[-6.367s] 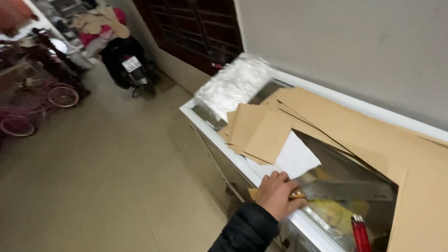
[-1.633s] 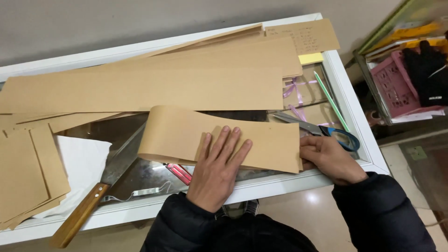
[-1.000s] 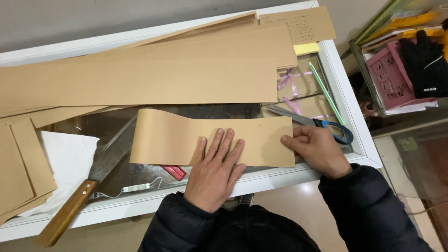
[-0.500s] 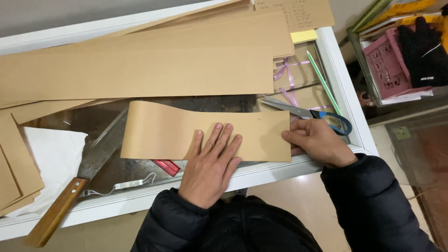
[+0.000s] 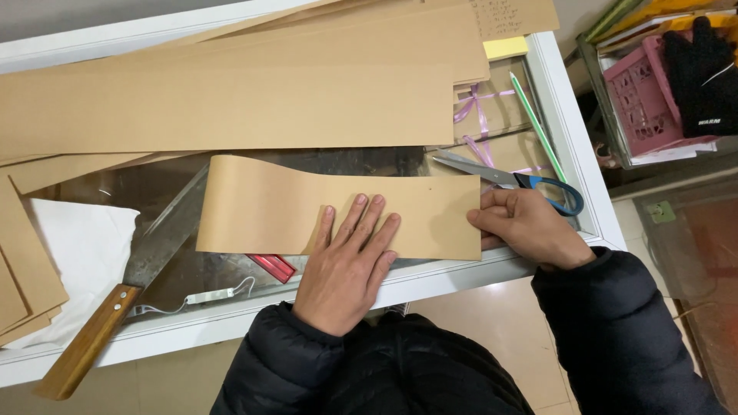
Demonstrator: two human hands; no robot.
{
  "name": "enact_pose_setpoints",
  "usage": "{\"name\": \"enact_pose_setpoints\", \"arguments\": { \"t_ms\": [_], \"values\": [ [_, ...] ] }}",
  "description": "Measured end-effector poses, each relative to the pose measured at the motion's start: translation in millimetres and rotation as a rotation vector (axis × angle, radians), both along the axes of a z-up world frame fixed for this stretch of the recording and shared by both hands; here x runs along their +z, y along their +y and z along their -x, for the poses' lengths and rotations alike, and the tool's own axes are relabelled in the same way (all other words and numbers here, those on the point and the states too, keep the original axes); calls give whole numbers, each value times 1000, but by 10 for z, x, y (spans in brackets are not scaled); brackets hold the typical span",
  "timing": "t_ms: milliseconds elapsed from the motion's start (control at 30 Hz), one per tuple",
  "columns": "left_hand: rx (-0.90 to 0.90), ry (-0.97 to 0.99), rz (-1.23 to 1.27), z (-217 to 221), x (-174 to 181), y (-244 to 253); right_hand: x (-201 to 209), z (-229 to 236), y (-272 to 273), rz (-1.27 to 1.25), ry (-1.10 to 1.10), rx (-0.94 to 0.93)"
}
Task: The person repeatedly folds rectangular cardboard sheets in half, uses a red lighter to burn a straight line along the fold, then uses a large cleaver to cut along the burned line. The cut pieces are stacked on the left side of the glass-topped table.
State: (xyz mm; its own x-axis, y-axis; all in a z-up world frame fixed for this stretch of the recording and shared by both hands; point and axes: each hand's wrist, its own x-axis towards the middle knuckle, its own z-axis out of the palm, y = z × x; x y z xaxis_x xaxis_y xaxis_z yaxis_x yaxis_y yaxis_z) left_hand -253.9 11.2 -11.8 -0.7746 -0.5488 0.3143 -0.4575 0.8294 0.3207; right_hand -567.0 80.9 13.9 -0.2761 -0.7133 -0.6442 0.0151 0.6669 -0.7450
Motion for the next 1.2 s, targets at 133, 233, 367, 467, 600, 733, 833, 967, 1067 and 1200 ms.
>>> {"name": "enact_pose_setpoints", "arguments": {
  "t_ms": [133, 233, 367, 467, 600, 733, 833, 967, 1067, 1200],
  "values": [
    [1, 0, 1, -3, 8, 0, -26, 9, 17, 19, 5, -1],
    [-3, 7, -6, -2, 8, -3, -140, 60, 47, 58, -41, -5],
    [0, 5, 2, 0, 10, -2, -64, 33, 33, 38, -10, 6],
    [-3, -15, 22, -4, 46, -8, -29, 95, 54, 53, -12, 19],
    [44, -61, 145, -103, 140, -78, 159, 438, 136, 8, 171, 68],
    [162, -135, 191, -361, 152, -211, 337, 921, 318, -61, 342, 61],
    [194, -93, 160, -503, 155, -214, 461, 1024, 400, -115, 331, -114],
    [198, -109, 111, -599, 29, -189, -212, 1706, 755, 16, 230, -108],
    [186, -99, 48, -649, 2, -193, -384, 1847, 828, 5, 235, -84],
    [170, -128, 81, -695, -51, -207, -489, 1940, 850, 5, 287, -26]
  ]
}}
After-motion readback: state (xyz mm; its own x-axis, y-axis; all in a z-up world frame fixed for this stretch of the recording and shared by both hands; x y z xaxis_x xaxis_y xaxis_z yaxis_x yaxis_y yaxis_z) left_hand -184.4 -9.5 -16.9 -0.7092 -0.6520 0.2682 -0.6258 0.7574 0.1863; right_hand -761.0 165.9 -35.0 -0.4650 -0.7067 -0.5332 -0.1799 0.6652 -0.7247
